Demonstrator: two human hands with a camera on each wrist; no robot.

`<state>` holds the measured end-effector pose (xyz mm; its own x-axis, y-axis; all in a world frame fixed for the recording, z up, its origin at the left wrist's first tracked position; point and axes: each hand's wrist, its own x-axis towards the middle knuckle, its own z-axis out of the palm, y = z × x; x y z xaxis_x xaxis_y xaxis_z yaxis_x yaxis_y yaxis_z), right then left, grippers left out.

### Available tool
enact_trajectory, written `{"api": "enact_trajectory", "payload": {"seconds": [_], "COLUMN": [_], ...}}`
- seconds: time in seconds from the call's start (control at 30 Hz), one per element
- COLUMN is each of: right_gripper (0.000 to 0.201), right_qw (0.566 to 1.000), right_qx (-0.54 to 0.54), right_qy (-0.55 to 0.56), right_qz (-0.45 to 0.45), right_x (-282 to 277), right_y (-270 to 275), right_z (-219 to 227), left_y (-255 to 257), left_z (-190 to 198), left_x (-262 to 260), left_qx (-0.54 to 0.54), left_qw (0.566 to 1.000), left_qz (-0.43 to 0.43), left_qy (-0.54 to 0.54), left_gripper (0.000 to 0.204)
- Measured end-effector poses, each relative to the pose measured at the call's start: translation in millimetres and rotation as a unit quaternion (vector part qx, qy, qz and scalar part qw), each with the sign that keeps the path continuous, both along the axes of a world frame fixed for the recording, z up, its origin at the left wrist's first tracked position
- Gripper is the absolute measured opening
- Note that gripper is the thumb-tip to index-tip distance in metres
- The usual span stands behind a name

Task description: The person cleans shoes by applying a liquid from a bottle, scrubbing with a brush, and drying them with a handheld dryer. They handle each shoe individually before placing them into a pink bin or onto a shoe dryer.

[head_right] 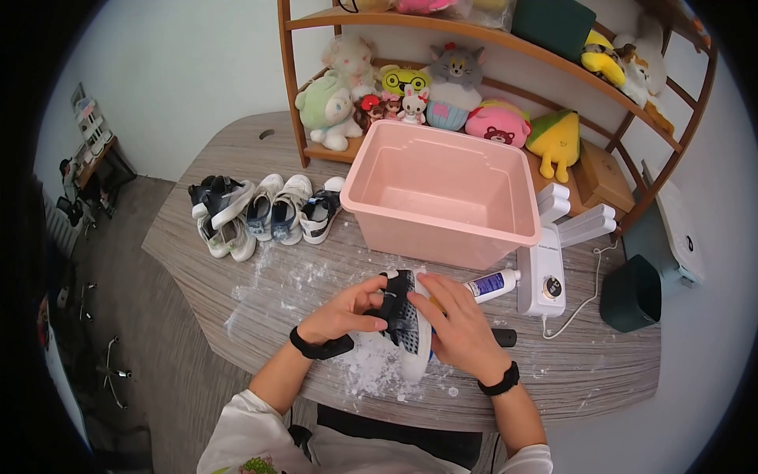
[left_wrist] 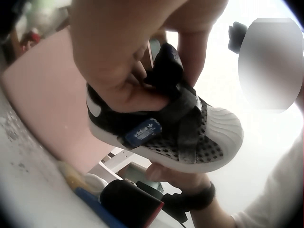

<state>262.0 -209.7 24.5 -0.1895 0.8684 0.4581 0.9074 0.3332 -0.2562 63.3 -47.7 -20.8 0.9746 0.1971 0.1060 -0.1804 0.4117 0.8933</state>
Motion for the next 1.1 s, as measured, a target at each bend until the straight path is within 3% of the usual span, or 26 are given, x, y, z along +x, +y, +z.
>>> {"api": "enact_trajectory", "payload": {"seconds": [0.13,0.2,0.27,0.33,0.37,0.43,0.47,0.5,0.53,0.6,0.67,0.87,0.93,1.1], "right_gripper": [0.074,0.073,0.075,0.073,0.072,0.067,0.064,0.064,0.060,0.056,0.053,0.037,0.035,0.041], "right_qw": [0.998,0.995,0.993,0.929,0.921,0.853,0.822,0.822,0.814,0.805,0.825,0.802,0.805,0.826], "right_qx": [0.027,0.038,0.043,-0.023,0.008,0.028,0.063,0.071,0.100,0.141,0.143,0.198,0.223,0.293], "right_qy": [0.060,0.091,0.106,0.347,0.368,0.507,0.554,0.551,0.560,0.564,0.520,0.502,0.446,0.305], "right_qz": [-0.005,-0.032,-0.043,-0.126,-0.124,-0.118,-0.116,-0.122,-0.116,-0.116,-0.173,-0.257,-0.320,-0.372], "right_x": [0.2,0.1,3.6,11.4,20.7,26.2,25.9,28.8,32.9,45.8,64.7,111.2,128.6,161.2], "right_y": [-1.0,-4.7,-12.5,-26.1,-27.1,-33.9,-34.2,-35.4,-36.3,-42.4,-52.5,-75.0,-78.5,-52.2], "right_z": [-9.4,-8.8,-12.1,-37.0,-47.2,-48.9,-42.5,-35.3,-27.4,-17.6,-12.2,24.2,39.2,79.0], "left_y": [2.5,-2.8,-1.5,1.5,3.1,3.6,3.1,2.4,2.2,2.9,2.9,1.6,0.0,0.4], "left_z": [-1.6,-3.0,-8.4,-11.6,-12.4,-12.8,-13.1,-13.2,-12.9,-11.8,-13.3,-12.5,-12.3,-16.5], "left_x": [-0.6,0.2,3.9,7.3,7.5,7.7,7.7,8.0,8.4,9.1,10.0,12.4,12.6,11.4], "left_qx": [-0.015,-0.022,-0.020,-0.016,0.035,0.088,0.221,0.348,0.351,0.507,0.526,0.571,0.572,0.591], "left_qw": [0.999,0.994,0.991,0.989,0.984,0.977,0.942,0.885,0.887,0.785,0.773,0.738,0.737,0.717], "left_qz": [0.030,0.109,0.129,0.147,0.173,0.191,0.252,0.307,0.299,0.353,0.353,0.356,0.356,0.368], "left_qy": [-0.011,0.001,-0.013,-0.028,-0.029,-0.034,0.003,0.037,0.029,0.045,0.038,0.046,0.051,0.046], "left_gripper": [0.065,0.057,0.051,0.045,0.038,0.032,0.028,0.024,0.024,0.018,0.016,0.011,0.011,0.010]}}
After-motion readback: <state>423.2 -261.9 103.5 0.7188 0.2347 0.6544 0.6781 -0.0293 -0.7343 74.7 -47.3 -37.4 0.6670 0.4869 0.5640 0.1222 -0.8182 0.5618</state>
